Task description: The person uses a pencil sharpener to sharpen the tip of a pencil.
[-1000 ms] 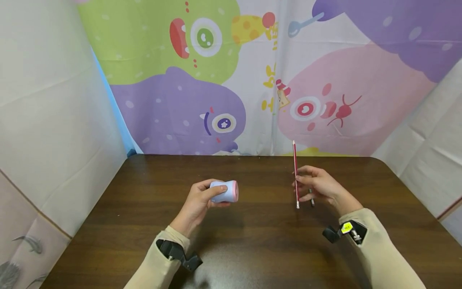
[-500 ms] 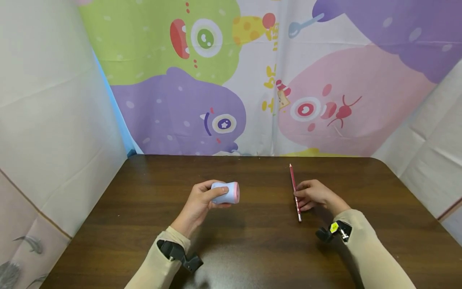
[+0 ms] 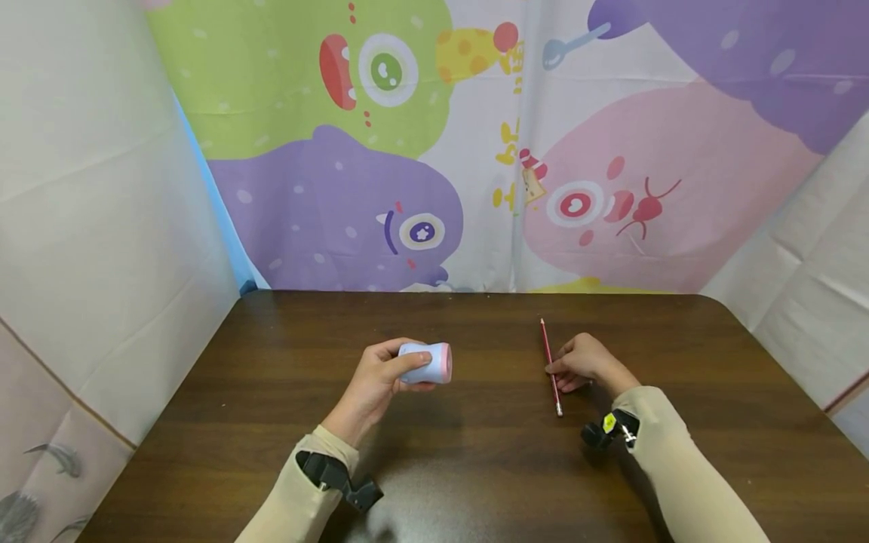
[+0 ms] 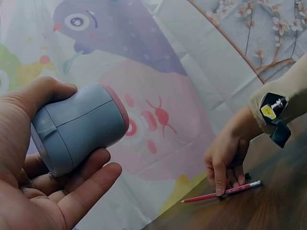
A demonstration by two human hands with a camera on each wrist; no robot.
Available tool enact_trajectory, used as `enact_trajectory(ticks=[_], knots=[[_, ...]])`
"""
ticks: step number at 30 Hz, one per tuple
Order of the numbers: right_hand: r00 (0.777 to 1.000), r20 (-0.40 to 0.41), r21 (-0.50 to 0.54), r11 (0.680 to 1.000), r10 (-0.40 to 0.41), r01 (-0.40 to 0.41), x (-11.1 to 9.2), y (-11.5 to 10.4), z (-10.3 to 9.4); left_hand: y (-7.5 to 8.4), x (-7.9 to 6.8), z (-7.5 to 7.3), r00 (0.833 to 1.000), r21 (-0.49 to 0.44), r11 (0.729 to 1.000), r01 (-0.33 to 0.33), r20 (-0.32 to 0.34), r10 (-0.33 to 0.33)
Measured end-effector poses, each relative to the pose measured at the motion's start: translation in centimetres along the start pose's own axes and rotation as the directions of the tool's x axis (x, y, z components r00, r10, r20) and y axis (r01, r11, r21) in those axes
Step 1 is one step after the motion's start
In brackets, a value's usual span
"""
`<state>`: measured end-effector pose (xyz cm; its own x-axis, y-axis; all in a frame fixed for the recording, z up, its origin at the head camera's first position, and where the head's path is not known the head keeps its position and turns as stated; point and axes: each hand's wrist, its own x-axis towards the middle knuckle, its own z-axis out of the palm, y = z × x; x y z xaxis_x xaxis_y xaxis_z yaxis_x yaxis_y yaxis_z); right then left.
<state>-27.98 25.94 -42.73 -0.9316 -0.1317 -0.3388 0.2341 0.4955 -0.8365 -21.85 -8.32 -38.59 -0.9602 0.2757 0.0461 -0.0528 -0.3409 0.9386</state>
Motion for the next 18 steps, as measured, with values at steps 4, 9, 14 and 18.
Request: enact_trajectory(ticks=[4, 9, 14, 18], knots=[[0.999, -0.037, -0.001, 1.000, 0.022, -0.022, 0.23, 0.04, 0.24, 0.01, -0.02, -0.01, 1.000, 0.000, 1.000, 0.001, 0.007, -0.001], [0.996, -0.075, 0.007, 0.999, 0.048, -0.047, 0.42, 0.25, 0.43, 0.03, -0.04, -0.01, 1.000, 0.001, 1.000, -0.004, 0.015, 0.004], [0.994, -0.095, 0.004, 0.998, 0.058, -0.058, 0.37, 0.27, 0.55, 0.05, -0.04, 0.05, 1.000, -0.004, 1.000, -0.005, 0.012, 0.005], [0.993, -0.100, -0.001, 0.998, 0.066, -0.067, 0.43, 0.37, 0.56, 0.03, -0.02, 0.09, 1.000, -0.001, 1.000, -0.006, 0.002, 0.006]])
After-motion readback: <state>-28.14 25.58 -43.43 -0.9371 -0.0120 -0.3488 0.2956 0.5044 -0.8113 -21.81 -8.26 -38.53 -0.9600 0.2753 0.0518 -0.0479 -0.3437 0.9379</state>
